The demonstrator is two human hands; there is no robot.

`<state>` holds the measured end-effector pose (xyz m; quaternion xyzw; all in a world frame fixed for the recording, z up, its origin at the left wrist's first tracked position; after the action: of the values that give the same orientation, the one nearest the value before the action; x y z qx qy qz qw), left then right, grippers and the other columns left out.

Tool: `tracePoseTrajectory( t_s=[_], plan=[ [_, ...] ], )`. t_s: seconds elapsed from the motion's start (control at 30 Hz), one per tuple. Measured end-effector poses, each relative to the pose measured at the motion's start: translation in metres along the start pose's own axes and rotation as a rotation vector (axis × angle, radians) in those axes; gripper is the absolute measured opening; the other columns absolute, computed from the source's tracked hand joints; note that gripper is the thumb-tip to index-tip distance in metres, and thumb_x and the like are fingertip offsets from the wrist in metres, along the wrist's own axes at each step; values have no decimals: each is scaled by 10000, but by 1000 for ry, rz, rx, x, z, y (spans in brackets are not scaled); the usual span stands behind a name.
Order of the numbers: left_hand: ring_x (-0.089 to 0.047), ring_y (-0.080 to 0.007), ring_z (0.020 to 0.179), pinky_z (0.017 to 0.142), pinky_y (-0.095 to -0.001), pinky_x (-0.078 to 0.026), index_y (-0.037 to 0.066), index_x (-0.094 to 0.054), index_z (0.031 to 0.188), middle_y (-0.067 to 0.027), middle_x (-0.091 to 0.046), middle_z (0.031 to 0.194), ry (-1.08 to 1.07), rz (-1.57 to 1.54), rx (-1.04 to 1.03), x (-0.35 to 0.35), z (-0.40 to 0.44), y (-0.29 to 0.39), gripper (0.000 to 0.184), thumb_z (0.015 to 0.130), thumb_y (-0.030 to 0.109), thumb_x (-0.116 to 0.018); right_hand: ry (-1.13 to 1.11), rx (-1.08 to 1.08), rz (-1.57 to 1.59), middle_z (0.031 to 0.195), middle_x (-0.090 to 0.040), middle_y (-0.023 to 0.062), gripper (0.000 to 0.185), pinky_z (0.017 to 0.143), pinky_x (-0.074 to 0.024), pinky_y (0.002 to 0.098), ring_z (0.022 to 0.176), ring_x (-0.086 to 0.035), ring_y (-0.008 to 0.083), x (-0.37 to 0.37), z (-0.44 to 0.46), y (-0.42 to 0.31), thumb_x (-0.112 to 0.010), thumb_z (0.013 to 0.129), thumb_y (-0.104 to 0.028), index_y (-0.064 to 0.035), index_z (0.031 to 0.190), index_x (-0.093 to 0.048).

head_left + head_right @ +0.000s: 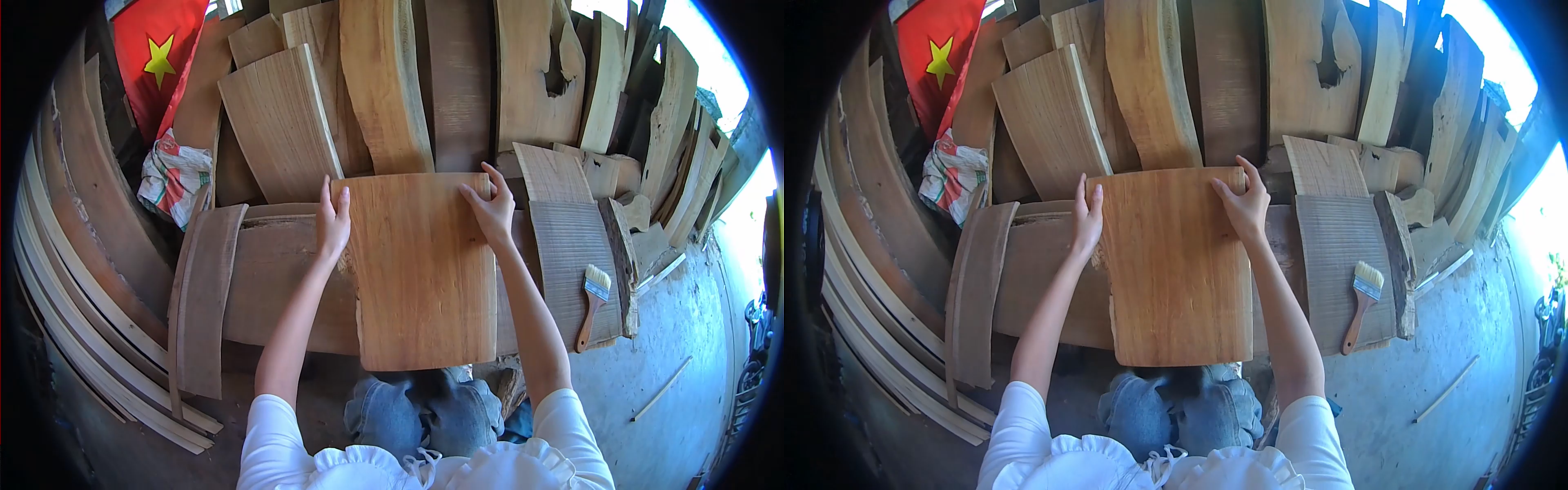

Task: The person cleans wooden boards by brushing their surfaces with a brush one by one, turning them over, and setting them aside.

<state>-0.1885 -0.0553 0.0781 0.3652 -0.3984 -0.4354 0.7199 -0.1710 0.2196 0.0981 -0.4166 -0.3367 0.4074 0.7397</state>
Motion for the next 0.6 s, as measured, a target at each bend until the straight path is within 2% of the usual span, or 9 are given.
tracePoseTrajectory(
  t_s=[0.13,0.2,0.23,0.27,0.33,0.37,0.43,0.53,0.6],
  plan=[
    [-309,-276,1229,998,-343,-248,-19,-226,1312,-224,-307,1320,-38,18,145,-7,-6,-28,627,887,408,-399,-44,-104,-49,880,-644,121,564,722,-469,248,787,-610,124,-7,-4,22,-719,681,-145,-49,1176,-464],
    [-470,-308,1092,854,-283,-399,-29,-230,1306,-203,-518,1132,-46,70,208,-11,-8,-40,653,876,432,-398,-50,-153,-67,891,-641,128,572,719,-472,254,789,-615,144,-10,-6,35,-724,673,-146,-62,1176,-467],
    [-426,-313,1142,976,-400,-266,20,-264,1311,-182,-522,1140,-50,73,210,-15,-6,-53,646,868,479,-365,-55,-156,-69,891,-641,128,572,719,-472,254,789,-615,144,-11,-5,42,-724,673,-146,-62,1176,-467],
    [-426,-313,1142,976,-400,-266,20,-264,1311,-182,-522,1140,-50,73,215,-16,-4,-63,646,868,479,-365,-70,-169,-112,896,-637,135,570,740,-467,270,827,-612,170,-12,-5,50,-719,677,-193,-94,1180,-469],
    [-366,-319,1192,977,-574,16,88,-302,1311,-199,-457,1212,-173,158,325,-21,-4,-78,634,860,534,-297,-84,-190,-162,902,-634,143,569,760,-461,286,866,-608,196,-12,-6,56,-713,682,-240,-125,1185,-471],
    [-366,-319,1192,977,-574,16,88,-302,1311,-199,-457,1212,-178,157,330,-24,-4,-84,634,860,534,-297,-105,-227,-290,956,-612,163,556,796,-442,311,913,-589,232,-13,-7,60,-696,689,-293,-161,1182,-474],
    [-287,-317,1242,836,-627,228,143,-322,1309,-208,-355,1292,-201,351,386,-26,-6,-90,614,861,551,-224,-129,-267,-419,1009,-591,182,545,833,-423,337,961,-570,269,-13,-9,70,-678,696,-347,-196,1179,-476],
    [-244,-311,1262,844,-627,222,155,-351,1296,-202,-278,1337,-130,392,359,-28,-9,-95,596,870,535,-179,-188,-255,-414,1135,-511,220,576,933,-316,431,1029,-523,308,-12,-5,85,-647,705,-406,-257,1221,-438],
    [-242,-302,1264,837,-626,231,161,-364,1289,-200,-286,1333,-157,427,355,-28,-8,-99,584,874,523,-166,-231,-280,-362,1234,-413,244,637,967,-176,549,1058,-501,324,-12,-6,90,-635,710,-428,-294,1274,-372]
  ],
)
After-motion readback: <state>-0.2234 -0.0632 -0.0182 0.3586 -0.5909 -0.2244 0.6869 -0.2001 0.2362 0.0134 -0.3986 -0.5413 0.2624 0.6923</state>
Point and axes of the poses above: each hand's wrist, its own z-axis towards the middle knuckle, its own x-axis out of the back of the hand, y = z × x, the point moved 3 cm from there along z, towards the middle knuckle
